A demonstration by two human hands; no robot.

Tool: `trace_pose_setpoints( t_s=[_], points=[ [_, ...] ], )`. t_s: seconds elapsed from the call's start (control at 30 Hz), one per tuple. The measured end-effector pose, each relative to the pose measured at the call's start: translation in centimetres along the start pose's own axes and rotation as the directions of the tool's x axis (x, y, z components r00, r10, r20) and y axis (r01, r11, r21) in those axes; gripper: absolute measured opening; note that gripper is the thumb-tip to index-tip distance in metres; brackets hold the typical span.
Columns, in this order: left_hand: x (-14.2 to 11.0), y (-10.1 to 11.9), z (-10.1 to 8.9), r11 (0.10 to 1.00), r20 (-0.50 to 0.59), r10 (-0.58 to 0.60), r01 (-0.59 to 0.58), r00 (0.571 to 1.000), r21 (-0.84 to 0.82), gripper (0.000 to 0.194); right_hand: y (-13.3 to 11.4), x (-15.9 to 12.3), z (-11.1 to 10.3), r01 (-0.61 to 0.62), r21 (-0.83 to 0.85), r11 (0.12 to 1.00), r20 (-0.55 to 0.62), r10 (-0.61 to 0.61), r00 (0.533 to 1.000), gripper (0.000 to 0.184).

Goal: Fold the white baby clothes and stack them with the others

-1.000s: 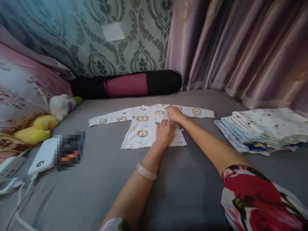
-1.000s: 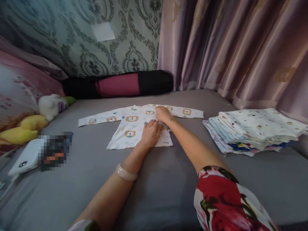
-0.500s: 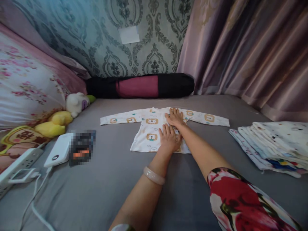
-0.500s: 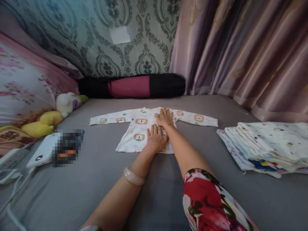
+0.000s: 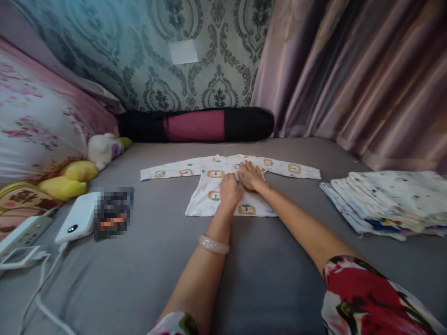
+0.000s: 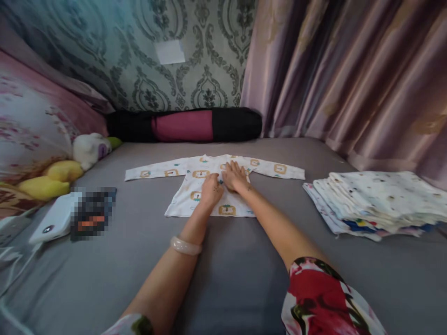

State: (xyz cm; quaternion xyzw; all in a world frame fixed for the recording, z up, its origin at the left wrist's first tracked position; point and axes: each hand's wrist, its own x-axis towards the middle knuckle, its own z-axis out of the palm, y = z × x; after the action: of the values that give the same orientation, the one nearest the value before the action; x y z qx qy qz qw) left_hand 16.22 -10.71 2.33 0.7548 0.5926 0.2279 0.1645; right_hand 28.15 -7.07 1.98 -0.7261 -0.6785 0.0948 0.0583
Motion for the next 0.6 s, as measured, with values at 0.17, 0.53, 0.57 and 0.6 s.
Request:
trace_pose_setpoints(
  t_s=[0.17, 0.53, 0.57, 0.6],
  points=[
    [0.1, -0.5, 0.2, 1.000, -0.026, -0.022, 0.021, 0.999, -0.019, 0.041, -0.4, -6.2, 0.2, 0.101, -0.039, 0.994, 0.052, -0.099, 0.994, 0.063],
    [-0.3, -0.3, 1.0, 0.998, 0.011, 0.050, -0.050, 0.999, 0.043, 0.039, -0.3, -8.6, 1.2, 0.112, -0.035, 0.993, -0.013, -0.113, 0.994, 0.061],
    [-0.3, -0.4, 1.0, 0.998, 0.011, 0.055, -0.056, 0.998, 0.042, 0.040, -0.3, -8.6, 1.2, 0.112, -0.029, 0.993, -0.016, -0.113, 0.994, 0.062],
    [-0.3, -0.4, 1.1, 0.997, 0.010, 0.059, -0.059, 0.998, 0.040, 0.040, -0.3, -8.7, 1.2, 0.114, -0.023, 0.993, -0.017, -0.114, 0.993, 0.062]
  ],
)
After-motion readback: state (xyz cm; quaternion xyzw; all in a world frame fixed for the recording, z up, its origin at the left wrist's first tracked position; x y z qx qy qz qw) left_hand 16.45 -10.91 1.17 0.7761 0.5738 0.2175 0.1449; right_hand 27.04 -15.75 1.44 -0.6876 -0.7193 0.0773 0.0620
